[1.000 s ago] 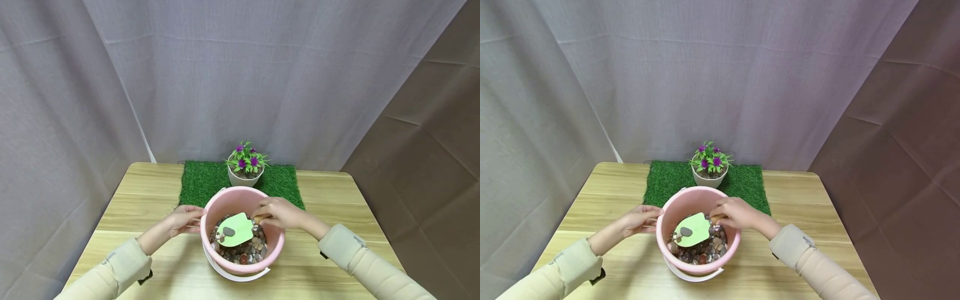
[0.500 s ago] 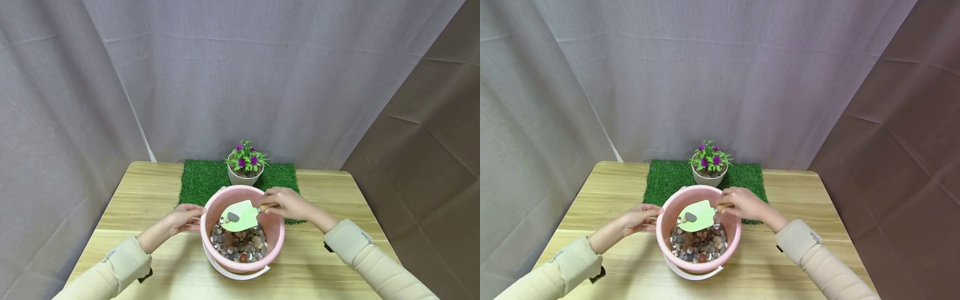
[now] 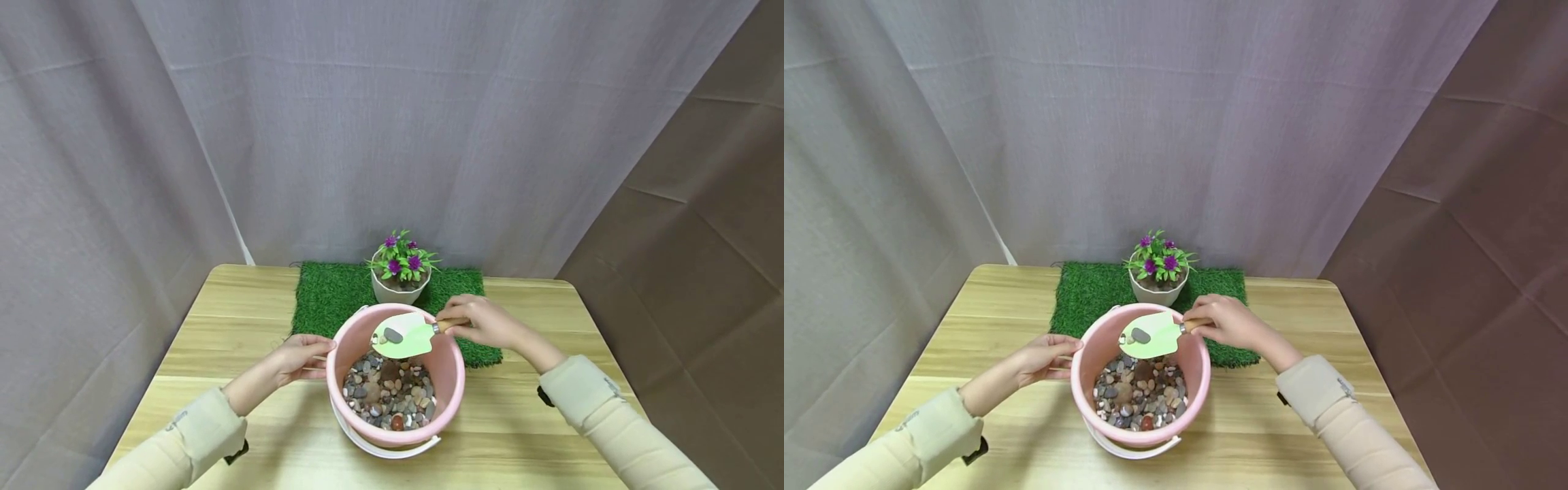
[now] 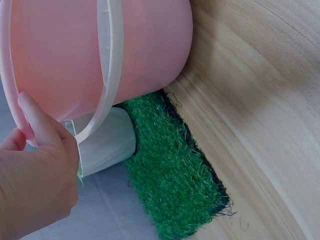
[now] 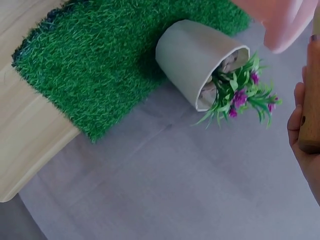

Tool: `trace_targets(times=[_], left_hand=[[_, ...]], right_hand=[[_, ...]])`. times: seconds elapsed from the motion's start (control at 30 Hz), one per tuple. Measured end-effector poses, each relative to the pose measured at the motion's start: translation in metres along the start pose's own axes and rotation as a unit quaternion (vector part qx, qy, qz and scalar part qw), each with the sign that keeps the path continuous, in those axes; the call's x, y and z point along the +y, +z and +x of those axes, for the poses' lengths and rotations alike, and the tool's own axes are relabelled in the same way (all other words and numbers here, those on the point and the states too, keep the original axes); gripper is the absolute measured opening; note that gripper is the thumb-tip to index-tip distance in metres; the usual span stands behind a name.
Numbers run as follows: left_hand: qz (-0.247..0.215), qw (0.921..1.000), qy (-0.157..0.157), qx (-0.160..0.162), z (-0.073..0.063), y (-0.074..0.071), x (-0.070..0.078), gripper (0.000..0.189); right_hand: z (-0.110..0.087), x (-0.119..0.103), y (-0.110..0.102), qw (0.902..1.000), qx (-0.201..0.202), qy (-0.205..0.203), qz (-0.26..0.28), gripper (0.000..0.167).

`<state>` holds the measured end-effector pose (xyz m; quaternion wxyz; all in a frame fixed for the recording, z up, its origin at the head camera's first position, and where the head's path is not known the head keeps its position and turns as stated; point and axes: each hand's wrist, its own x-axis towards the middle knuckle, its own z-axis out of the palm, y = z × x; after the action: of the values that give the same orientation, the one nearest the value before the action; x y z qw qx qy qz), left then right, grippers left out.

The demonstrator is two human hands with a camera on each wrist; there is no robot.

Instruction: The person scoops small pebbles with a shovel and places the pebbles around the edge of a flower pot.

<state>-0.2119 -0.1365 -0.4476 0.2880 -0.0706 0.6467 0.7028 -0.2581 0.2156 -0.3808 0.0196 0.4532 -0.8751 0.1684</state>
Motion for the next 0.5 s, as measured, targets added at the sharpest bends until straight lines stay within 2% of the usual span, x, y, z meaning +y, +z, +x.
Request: trace_targets(times=[0.5], left_hand=[[-0.003,1.0,0.002,0.001,0.002,-0.001,-0.002,0.028]], right_hand=[[-0.012,0.017,-0.013,0.9994,0.025,0.024,-0.002,0.024]])
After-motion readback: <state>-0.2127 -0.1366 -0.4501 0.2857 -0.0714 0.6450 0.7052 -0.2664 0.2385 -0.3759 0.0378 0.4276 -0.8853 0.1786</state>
